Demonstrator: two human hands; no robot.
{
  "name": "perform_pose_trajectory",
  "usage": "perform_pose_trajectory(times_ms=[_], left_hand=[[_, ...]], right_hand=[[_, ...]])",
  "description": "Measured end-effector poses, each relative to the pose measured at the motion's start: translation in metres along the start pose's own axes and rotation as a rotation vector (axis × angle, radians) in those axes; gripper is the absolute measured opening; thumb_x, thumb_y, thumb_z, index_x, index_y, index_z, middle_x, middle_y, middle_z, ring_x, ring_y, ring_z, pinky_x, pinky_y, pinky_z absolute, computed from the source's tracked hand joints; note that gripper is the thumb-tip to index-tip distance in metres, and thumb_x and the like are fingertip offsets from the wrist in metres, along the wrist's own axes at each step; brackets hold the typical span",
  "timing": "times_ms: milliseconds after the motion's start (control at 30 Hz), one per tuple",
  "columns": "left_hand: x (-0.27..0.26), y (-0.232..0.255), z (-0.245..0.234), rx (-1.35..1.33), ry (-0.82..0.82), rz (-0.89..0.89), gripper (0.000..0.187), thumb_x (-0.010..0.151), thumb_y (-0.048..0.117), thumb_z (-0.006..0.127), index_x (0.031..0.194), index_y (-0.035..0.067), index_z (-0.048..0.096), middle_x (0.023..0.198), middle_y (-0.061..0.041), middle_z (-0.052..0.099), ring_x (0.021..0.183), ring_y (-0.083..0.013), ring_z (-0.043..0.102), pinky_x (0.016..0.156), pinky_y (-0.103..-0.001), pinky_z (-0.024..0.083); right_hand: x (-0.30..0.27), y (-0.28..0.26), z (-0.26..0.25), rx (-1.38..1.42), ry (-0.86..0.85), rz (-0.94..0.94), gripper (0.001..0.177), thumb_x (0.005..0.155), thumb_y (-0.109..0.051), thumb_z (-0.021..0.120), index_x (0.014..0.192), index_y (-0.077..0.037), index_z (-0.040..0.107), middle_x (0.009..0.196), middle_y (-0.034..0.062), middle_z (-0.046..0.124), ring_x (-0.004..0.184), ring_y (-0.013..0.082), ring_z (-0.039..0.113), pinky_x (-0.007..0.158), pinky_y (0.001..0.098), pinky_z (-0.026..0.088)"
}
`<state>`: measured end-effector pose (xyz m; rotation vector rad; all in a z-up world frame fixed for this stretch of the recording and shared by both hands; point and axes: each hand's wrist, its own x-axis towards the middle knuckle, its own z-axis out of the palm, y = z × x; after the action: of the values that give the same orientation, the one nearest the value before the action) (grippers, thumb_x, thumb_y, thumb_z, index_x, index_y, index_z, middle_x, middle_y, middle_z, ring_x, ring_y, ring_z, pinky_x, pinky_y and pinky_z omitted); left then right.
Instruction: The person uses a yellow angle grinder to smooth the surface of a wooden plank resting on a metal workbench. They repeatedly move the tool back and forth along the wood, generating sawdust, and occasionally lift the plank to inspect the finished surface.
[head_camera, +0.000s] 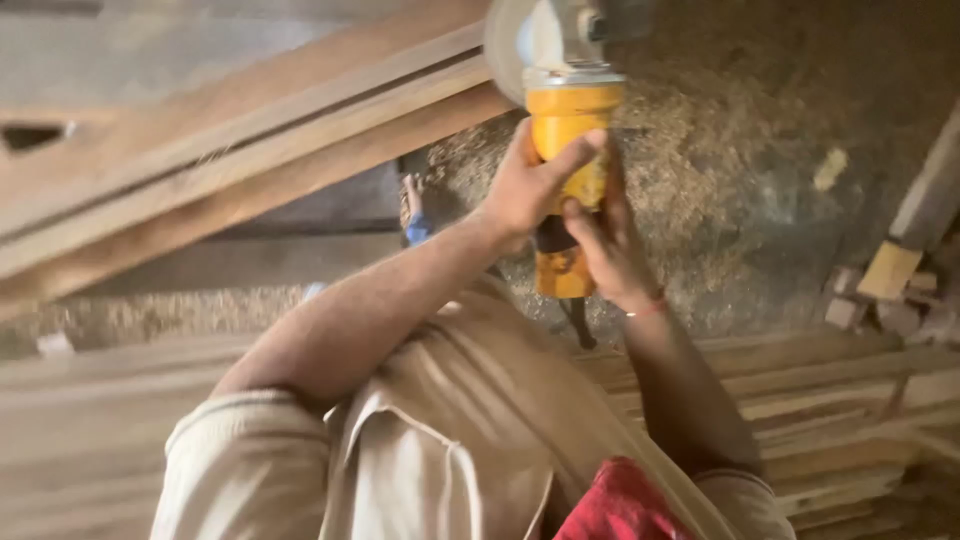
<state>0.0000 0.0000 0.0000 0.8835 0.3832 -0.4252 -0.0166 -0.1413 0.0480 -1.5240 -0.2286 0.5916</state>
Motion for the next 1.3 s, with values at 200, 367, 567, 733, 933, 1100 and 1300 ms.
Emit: perform_pose_trajectory(times_ms=[200, 367, 567, 733, 933, 1100, 1300], left_hand=[[-0.048, -0.001, -0.036, -0.181, 0.069, 0.232, 0.062, 0.094, 0.034, 0.077, 0.138, 0.003, 0.047, 0.124, -0.012, 0.065, 0.113, -0.0207, 0.065, 0.098, -0.037, 0.057], [-0.094, 0.005, -0.075, -0.245, 0.16, 0.278, 0.056, 0.095, 0.028, 0.076, 0.137, 0.003, 0.048, 0.121, -0.008, 0.065, 0.111, -0.0155, 0.063, 0.096, -0.033, 0.055], [-0.151, 0.015, -0.136, -0.347, 0.233, 0.406, 0.056, 0.095, 0.026, 0.075, 0.137, 0.003, 0.047, 0.122, -0.008, 0.064, 0.112, -0.015, 0.062, 0.097, -0.033, 0.054], [-0.205, 0.026, -0.192, -0.401, 0.336, 0.483, 0.058, 0.094, 0.027, 0.075, 0.137, 0.002, 0.045, 0.122, -0.01, 0.062, 0.111, -0.0162, 0.062, 0.097, -0.034, 0.055], [-0.267, 0.041, -0.265, -0.489, 0.418, 0.581, 0.061, 0.093, 0.031, 0.075, 0.136, 0.0, 0.045, 0.121, -0.012, 0.062, 0.111, -0.0185, 0.063, 0.095, -0.036, 0.056], [-0.312, 0.055, -0.325, -0.532, 0.5, 0.684, 0.063, 0.091, 0.037, 0.076, 0.133, -0.002, 0.048, 0.118, -0.013, 0.064, 0.107, -0.0211, 0.066, 0.093, -0.037, 0.058], [-0.356, 0.069, -0.377, -0.564, 0.432, 0.768, 0.066, 0.09, 0.039, 0.077, 0.131, -0.004, 0.05, 0.112, -0.015, 0.063, 0.099, -0.0231, 0.067, 0.086, -0.04, 0.061]], right_hand=[[0.0, -0.001, 0.04, -0.244, -0.137, -0.029, 0.082, 0.113, -0.038, 0.057, 0.17, -0.009, 0.006, 0.172, 0.0171, 0.026, 0.161, 0.031, 0.032, 0.135, 0.0467, 0.035], [0.003, -0.003, 0.087, -0.28, -0.27, -0.016, 0.081, 0.111, -0.031, 0.058, 0.17, -0.005, 0.009, 0.173, 0.0157, 0.026, 0.162, 0.0287, 0.03, 0.134, 0.0426, 0.03], [0.012, -0.003, 0.165, -0.312, -0.387, 0.043, 0.084, 0.109, -0.028, 0.061, 0.17, -0.004, 0.008, 0.172, 0.0147, 0.028, 0.159, 0.0263, 0.031, 0.132, 0.0398, 0.029], [0.022, 0.003, 0.236, -0.357, -0.512, 0.079, 0.087, 0.108, -0.028, 0.063, 0.17, -0.005, 0.007, 0.171, 0.0142, 0.029, 0.158, 0.0257, 0.032, 0.13, 0.0392, 0.03], [0.039, 0.009, 0.324, -0.456, -0.652, 0.082, 0.088, 0.108, -0.028, 0.064, 0.17, -0.007, 0.006, 0.171, 0.0142, 0.028, 0.157, 0.0255, 0.033, 0.129, 0.0388, 0.032], [0.058, 0.02, 0.41, -0.323, -0.775, 0.174, 0.092, 0.104, -0.033, 0.067, 0.169, -0.007, 0.007, 0.163, 0.0164, 0.038, 0.152, 0.027, 0.04, 0.128, 0.041, 0.038], [0.068, 0.026, 0.472, -0.472, -0.846, -0.048, 0.09, 0.108, -0.043, 0.068, 0.172, -0.008, 0.014, 0.17, 0.0151, 0.039, 0.158, 0.0265, 0.04, 0.134, 0.0421, 0.035]])
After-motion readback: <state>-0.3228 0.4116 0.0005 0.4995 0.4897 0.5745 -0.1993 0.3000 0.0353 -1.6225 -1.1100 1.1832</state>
